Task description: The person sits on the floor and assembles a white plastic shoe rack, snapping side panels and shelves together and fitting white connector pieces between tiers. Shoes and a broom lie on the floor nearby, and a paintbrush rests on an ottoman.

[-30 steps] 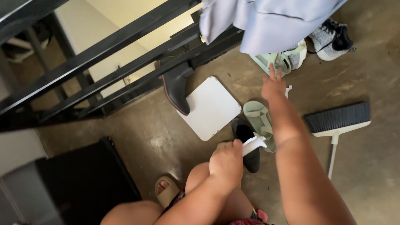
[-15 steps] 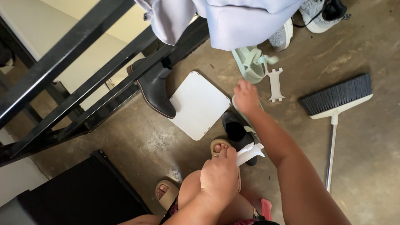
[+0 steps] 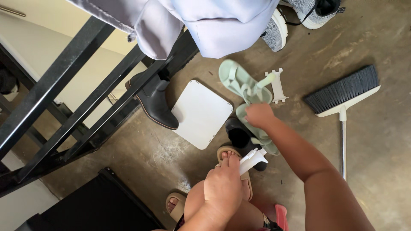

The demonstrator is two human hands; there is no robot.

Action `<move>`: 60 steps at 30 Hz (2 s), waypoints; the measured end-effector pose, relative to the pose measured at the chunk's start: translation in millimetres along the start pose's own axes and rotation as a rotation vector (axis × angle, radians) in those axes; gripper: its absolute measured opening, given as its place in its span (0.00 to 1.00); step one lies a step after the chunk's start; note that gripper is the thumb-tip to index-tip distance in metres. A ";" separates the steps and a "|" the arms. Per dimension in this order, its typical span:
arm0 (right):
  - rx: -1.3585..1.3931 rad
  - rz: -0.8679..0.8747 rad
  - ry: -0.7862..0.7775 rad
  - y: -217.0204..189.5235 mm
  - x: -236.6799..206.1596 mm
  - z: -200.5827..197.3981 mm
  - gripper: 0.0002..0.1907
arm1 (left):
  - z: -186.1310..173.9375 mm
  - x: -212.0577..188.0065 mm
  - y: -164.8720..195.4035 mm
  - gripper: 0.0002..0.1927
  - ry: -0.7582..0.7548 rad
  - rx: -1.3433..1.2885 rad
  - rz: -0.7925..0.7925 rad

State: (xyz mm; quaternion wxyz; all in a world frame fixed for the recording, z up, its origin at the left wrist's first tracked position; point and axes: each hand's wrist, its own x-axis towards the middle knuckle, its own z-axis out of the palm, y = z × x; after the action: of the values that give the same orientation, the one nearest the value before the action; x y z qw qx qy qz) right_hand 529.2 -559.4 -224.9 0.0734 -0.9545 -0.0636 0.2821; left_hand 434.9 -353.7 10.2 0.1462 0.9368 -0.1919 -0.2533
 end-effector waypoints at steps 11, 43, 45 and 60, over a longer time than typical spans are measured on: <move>0.666 0.301 0.856 105.0 115.5 -86.0 0.59 | 16.2 5.4 -1.5 0.11 0.025 0.076 -0.005; 1.962 0.610 0.530 115.8 -209.4 105.3 0.26 | -6.8 -28.7 9.2 0.23 0.126 -0.019 -0.017; 1.990 0.779 0.425 94.1 -232.9 124.0 0.26 | -4.5 -32.4 8.8 0.26 0.136 -0.056 -0.062; 0.270 0.302 0.522 85.8 -76.2 46.2 0.38 | -19.9 -41.3 -11.8 0.24 0.134 -0.217 -0.275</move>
State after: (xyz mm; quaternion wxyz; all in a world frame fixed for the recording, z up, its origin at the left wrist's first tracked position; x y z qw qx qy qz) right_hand 447.3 -651.1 -238.0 0.1703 -0.9748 0.1377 0.0415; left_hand 415.9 -321.8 39.7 0.2227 0.9477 -0.0235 -0.2272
